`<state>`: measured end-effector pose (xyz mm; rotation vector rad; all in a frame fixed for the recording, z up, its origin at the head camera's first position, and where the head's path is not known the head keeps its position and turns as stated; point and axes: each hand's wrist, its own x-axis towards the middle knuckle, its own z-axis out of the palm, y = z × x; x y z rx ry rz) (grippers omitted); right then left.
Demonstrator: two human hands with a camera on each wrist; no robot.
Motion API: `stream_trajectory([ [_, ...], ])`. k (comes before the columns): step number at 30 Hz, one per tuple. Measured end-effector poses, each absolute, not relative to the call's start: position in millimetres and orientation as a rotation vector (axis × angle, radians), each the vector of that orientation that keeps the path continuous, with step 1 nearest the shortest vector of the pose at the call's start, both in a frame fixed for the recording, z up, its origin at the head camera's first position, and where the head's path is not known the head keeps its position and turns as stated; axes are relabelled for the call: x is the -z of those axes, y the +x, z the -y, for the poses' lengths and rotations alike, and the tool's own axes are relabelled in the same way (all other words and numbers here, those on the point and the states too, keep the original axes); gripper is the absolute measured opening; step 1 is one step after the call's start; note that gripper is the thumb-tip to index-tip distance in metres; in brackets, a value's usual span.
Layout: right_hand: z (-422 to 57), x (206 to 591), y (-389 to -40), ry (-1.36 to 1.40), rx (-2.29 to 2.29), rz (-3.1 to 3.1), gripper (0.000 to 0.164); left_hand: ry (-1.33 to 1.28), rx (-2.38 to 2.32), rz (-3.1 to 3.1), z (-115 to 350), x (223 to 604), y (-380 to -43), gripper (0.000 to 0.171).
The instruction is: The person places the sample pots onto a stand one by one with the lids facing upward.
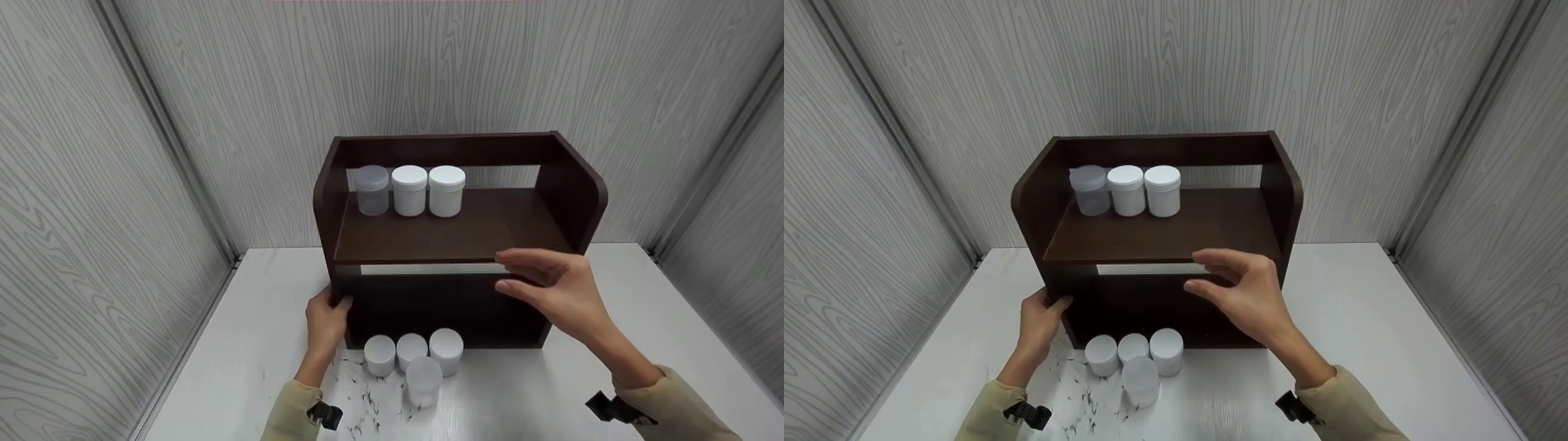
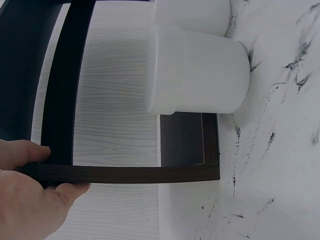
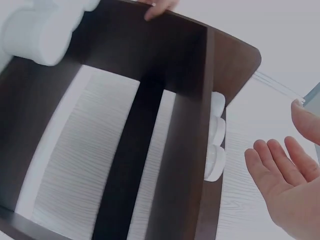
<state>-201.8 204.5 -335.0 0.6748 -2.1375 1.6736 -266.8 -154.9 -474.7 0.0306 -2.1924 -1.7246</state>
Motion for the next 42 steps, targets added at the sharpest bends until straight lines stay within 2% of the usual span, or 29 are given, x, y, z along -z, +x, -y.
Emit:
stream_trajectory([
  [11, -216, 392, -184, 0.537, -1.717, 2.274, 0.031, 0.037, 1.743, 2.173, 155, 474, -267, 0.042],
  [24, -222, 442, -174, 0.466, -1.779, 2.407, 0.028, 0.04, 1.732, 2.183, 155, 474, -268, 0.04],
  [42, -226, 491, -171, 0.396, -1.851, 2.536, 0.035, 0.057, 1.716, 2.198, 154, 474, -269, 0.045],
])
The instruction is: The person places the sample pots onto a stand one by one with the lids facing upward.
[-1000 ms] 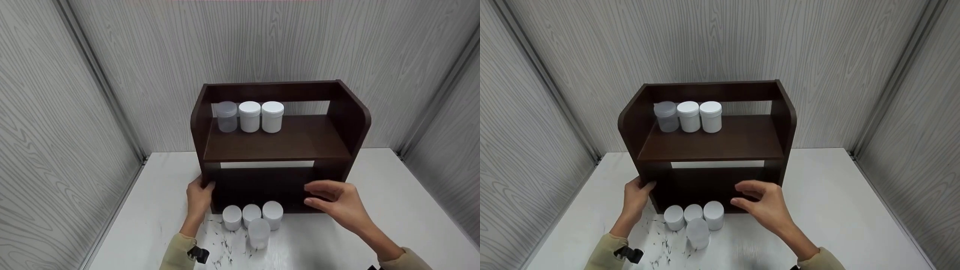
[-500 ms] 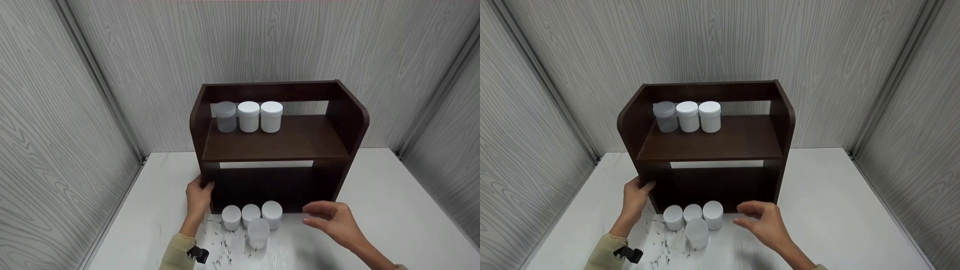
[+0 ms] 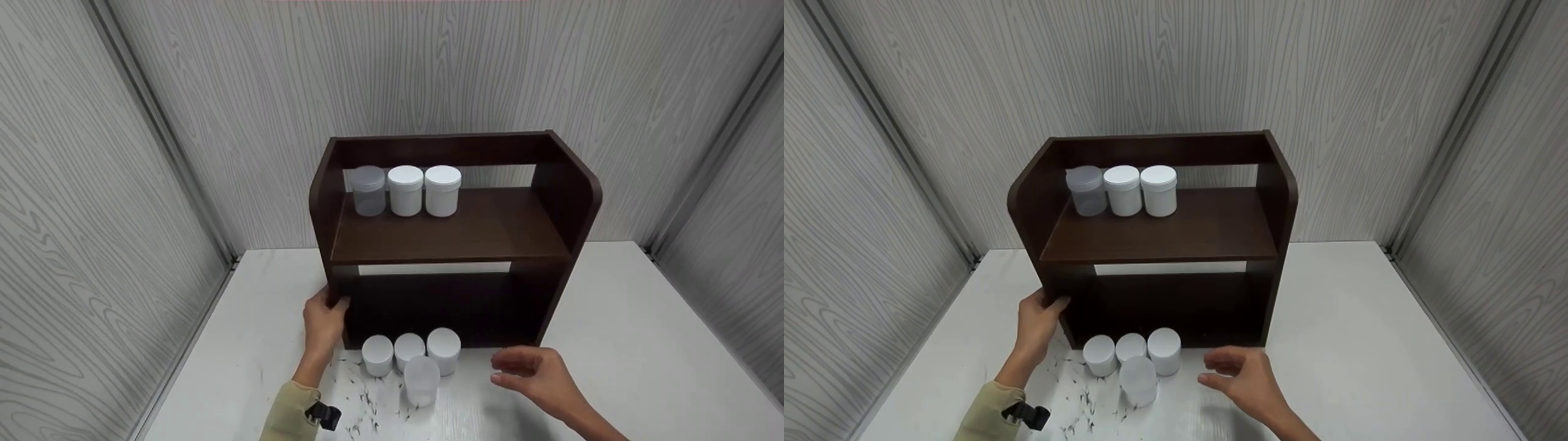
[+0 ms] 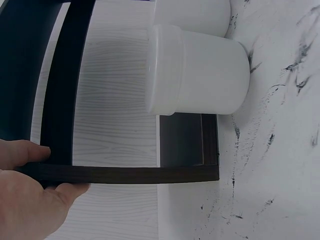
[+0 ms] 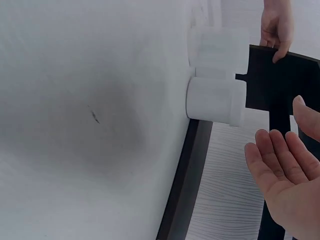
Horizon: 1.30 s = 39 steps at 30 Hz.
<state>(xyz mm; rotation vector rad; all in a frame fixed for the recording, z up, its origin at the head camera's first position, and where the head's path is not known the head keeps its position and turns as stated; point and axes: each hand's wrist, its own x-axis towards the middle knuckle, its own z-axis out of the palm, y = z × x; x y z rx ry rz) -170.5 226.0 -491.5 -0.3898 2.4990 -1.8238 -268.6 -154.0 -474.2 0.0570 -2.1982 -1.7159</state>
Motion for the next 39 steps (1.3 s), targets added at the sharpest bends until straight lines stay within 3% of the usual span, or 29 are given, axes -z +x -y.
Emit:
stream_trajectory([
  [39, -210, 509, -190, -0.464, 1.784, -2.5, 0.04, 0.039, 1.74, 2.175, 154, 475, -267, 0.042],
])
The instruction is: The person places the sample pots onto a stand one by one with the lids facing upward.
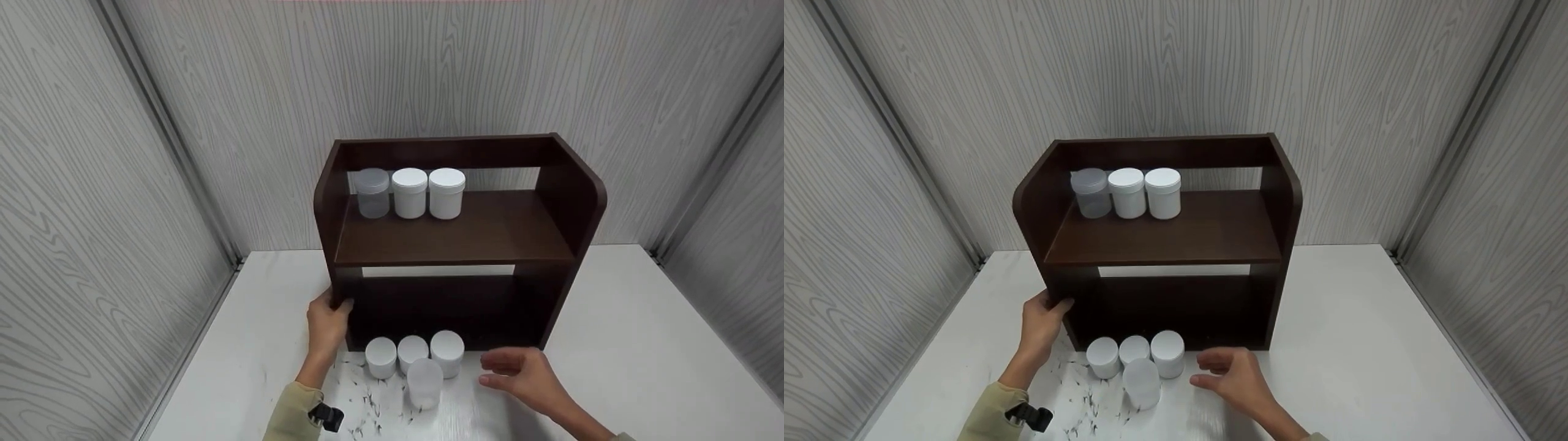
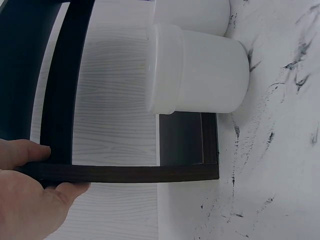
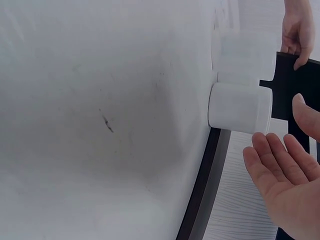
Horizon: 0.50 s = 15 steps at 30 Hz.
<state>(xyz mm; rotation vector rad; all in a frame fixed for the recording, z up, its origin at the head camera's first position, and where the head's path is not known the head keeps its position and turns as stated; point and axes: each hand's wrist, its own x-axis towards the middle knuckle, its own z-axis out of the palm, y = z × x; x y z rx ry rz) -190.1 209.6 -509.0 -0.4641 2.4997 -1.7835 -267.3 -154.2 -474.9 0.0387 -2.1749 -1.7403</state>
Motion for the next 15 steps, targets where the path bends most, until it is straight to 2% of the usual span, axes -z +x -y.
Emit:
stream_trajectory([
  [15, -199, 513, -205, -0.526, 1.753, -2.572, 0.046, 0.036, 1.741, 2.206, 156, 475, -267, 0.04],
])
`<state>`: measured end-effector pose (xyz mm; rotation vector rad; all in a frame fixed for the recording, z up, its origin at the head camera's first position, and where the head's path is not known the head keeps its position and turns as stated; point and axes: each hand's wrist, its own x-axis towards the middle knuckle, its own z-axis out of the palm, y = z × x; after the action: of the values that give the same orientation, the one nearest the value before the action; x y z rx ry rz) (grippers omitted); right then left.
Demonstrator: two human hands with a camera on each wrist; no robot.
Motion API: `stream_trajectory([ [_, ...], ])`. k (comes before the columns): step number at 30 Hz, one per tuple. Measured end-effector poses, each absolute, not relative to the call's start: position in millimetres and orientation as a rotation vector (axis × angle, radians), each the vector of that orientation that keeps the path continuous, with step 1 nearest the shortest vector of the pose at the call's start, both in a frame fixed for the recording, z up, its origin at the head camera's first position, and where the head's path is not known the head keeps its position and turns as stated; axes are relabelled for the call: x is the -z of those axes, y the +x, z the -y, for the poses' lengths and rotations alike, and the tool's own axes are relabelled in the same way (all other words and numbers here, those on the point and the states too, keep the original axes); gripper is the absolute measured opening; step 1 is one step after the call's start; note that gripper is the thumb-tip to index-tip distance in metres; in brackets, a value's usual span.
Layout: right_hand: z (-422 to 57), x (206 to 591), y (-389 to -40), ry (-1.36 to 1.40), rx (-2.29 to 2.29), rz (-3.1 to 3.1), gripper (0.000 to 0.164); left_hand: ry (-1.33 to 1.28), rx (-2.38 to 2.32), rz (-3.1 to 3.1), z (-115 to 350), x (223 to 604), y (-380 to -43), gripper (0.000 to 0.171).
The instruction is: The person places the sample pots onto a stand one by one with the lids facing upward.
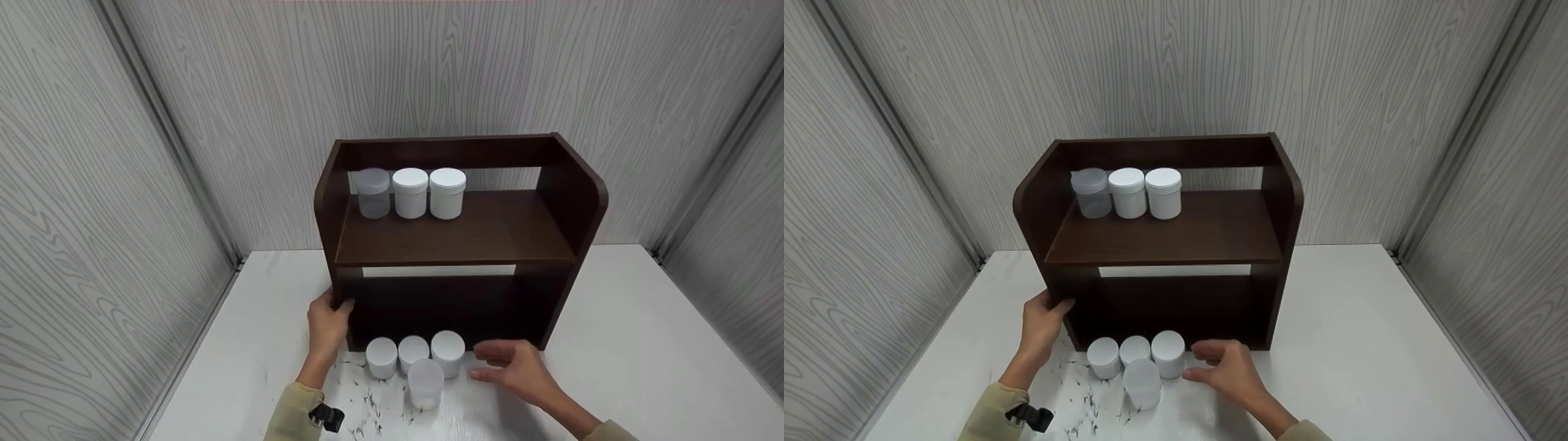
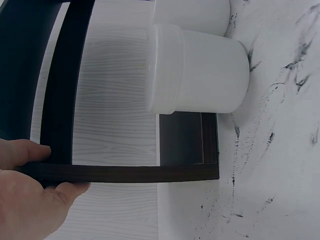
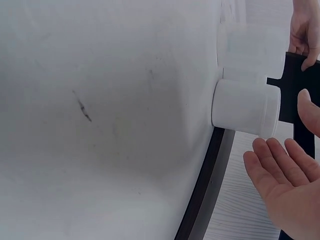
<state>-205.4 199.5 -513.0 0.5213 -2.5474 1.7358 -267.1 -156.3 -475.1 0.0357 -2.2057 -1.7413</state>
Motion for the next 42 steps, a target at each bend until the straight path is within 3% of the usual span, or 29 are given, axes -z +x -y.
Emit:
stream_trajectory([
  [42, -182, 526, -242, 0.626, -1.759, 2.577, 0.071, 0.057, 1.721, 2.191, 155, 475, -268, 0.042],
])
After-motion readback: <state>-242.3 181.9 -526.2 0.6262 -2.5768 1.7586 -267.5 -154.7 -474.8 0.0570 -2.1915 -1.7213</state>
